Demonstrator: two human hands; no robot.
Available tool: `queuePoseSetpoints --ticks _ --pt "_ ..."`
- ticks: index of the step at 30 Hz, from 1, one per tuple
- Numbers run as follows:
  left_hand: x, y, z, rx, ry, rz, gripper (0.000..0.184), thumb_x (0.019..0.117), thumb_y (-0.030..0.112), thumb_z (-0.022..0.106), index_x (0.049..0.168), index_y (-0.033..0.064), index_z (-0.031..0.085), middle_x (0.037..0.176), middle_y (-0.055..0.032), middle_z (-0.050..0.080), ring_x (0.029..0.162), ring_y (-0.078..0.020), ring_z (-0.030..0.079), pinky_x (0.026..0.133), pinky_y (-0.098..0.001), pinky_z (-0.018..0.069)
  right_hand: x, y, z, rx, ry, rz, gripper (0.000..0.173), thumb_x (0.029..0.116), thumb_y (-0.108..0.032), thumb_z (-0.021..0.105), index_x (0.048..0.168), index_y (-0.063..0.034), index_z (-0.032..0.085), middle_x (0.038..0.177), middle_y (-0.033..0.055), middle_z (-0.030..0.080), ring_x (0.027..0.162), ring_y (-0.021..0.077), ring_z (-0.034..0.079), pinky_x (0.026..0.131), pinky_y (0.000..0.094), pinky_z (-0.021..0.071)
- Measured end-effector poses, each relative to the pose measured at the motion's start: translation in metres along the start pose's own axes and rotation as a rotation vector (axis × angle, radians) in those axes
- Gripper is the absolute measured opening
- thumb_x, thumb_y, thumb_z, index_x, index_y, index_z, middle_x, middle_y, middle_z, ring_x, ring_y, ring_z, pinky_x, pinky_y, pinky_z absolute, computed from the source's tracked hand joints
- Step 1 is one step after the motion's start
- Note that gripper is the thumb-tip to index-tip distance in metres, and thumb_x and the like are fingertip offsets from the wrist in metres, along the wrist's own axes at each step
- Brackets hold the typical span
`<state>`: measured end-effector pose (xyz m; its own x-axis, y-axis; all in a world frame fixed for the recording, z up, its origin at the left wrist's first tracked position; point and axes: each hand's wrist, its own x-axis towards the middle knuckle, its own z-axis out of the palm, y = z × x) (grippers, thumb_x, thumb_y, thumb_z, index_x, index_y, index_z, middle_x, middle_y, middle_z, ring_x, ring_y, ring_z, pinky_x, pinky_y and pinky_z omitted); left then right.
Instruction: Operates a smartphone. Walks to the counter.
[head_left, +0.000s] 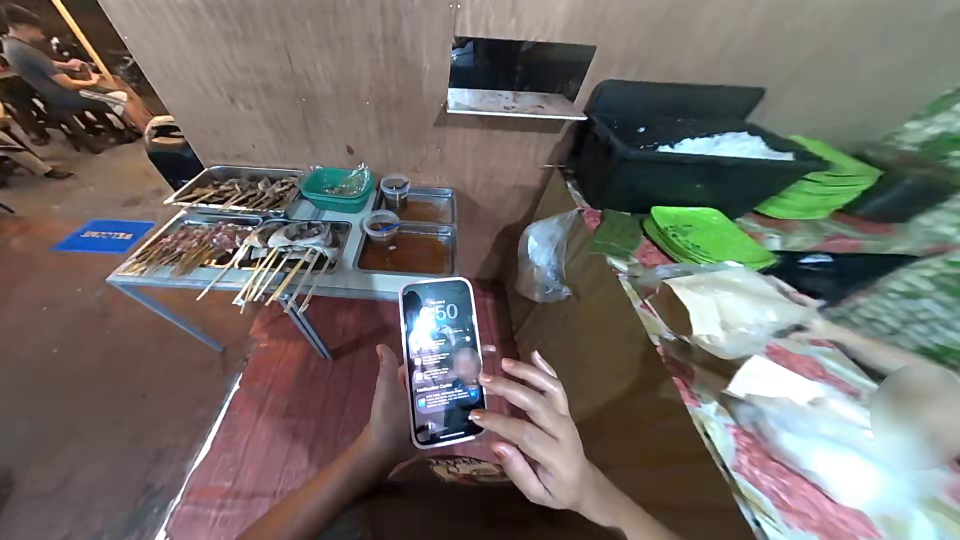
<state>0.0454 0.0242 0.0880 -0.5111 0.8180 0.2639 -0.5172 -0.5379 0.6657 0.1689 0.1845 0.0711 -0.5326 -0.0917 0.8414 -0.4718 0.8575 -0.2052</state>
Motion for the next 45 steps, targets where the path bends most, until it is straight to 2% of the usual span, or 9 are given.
queuePoseSetpoints --ticks 4,6,11,16,20,25,32,36,45 --pt "-0.002 0.000 -0.001 -0.007 0.005 -0.014 0.076 0.0838 0.085 0.042 0.123 0.0274 0.073 0.116 0.0001 0.076 0.110 -0.0121 0.071 0.096 -0.0359 0.0577 0.001 -0.002 0.001 -0.026 0.001 0.049 0.036 0.1091 -0.044 0.037 0.122 -0.0235 0.063 0.148 -0.0077 0.053 0.149 0.0144 0.033 0.127 0.0449 0.0156" --pt "-0.003 -0.001 -0.001 -0.024 -0.006 -0.017 0.077 0.0840 0.085 0.043 0.124 0.0262 0.073 0.117 -0.0010 0.075 0.111 -0.0132 0.070 0.098 -0.0367 0.0569 0.003 -0.001 -0.001 -0.038 -0.010 0.099 0.040 0.1080 -0.049 0.037 0.129 -0.0232 0.060 0.148 -0.0058 0.053 0.149 0.0153 0.034 0.126 0.0455 0.0160" --pt "-0.006 -0.002 -0.002 -0.046 -0.039 -0.023 0.078 0.0852 0.085 0.040 0.125 0.0263 0.072 0.120 -0.0011 0.075 0.113 -0.0133 0.070 0.099 -0.0367 0.0562 0.010 0.008 -0.009 0.032 0.001 0.216 0.053 0.1053 -0.059 0.039 0.142 -0.0210 0.049 0.152 -0.0007 0.051 0.147 0.0164 0.041 0.124 0.0450 0.0265" --pt "-0.009 -0.001 0.000 -0.064 -0.045 -0.043 0.079 0.0832 0.086 0.042 0.124 0.0261 0.073 0.119 -0.0014 0.075 0.114 -0.0136 0.070 0.099 -0.0368 0.0562 0.013 0.012 -0.014 -0.009 -0.031 0.239 0.058 0.1050 -0.062 0.036 0.140 -0.0197 0.053 0.154 0.0022 0.050 0.149 0.0180 0.037 0.125 0.0468 0.0233" --pt "-0.009 -0.001 0.000 -0.057 -0.021 -0.053 0.078 0.0820 0.086 0.045 0.124 0.0254 0.073 0.118 -0.0025 0.075 0.112 -0.0143 0.070 0.098 -0.0375 0.0565 0.014 0.013 -0.013 0.001 -0.038 0.235 0.059 0.1049 -0.062 0.036 0.142 -0.0189 0.052 0.154 0.0026 0.050 0.149 0.0190 0.037 0.125 0.0482 0.0238" --pt "-0.009 -0.001 -0.003 -0.075 -0.063 -0.041 0.079 0.0834 0.085 0.045 0.127 0.0249 0.072 0.121 -0.0029 0.074 0.115 -0.0147 0.069 0.100 -0.0378 0.0556 0.014 0.015 -0.009 0.003 -0.059 0.225 0.058 0.1046 -0.063 0.036 0.140 -0.0213 0.055 0.155 0.0015 0.049 0.150 0.0198 0.035 0.125 0.0494 0.0234" --pt "-0.011 0.001 -0.002 -0.013 -0.046 -0.015 0.076 0.0858 0.084 0.040 0.125 0.0274 0.073 0.120 0.0002 0.075 0.113 -0.0116 0.069 0.099 -0.0358 0.0563 0.012 0.011 -0.004 -0.018 -0.065 0.209 0.059 0.1043 -0.064 0.035 0.138 -0.0198 0.055 0.153 0.0025 0.051 0.150 0.0210 0.037 0.125 0.0506 0.0234" --pt "-0.010 0.002 0.001 -0.023 -0.032 -0.026 0.077 0.0840 0.085 0.041 0.124 0.0275 0.073 0.119 0.0001 0.075 0.113 -0.0115 0.070 0.099 -0.0352 0.0564 0.012 0.011 -0.004 -0.039 -0.074 0.206 0.059 0.1046 -0.064 0.034 0.137 -0.0194 0.057 0.153 0.0025 0.051 0.151 0.0214 0.035 0.125 0.0505 0.0214" --pt "-0.011 -0.002 -0.004 -0.019 -0.072 -0.037 0.079 0.0832 0.086 0.042 0.127 0.0268 0.072 0.121 -0.0004 0.075 0.114 -0.0122 0.069 0.099 -0.0353 0.0560 0.021 0.016 -0.003 -0.171 -0.090 0.161 0.056 0.1041 -0.064 0.033 0.138 -0.0266 0.057 0.156 0.0014 0.048 0.152 0.0236 0.032 0.124 0.0528 0.0204"
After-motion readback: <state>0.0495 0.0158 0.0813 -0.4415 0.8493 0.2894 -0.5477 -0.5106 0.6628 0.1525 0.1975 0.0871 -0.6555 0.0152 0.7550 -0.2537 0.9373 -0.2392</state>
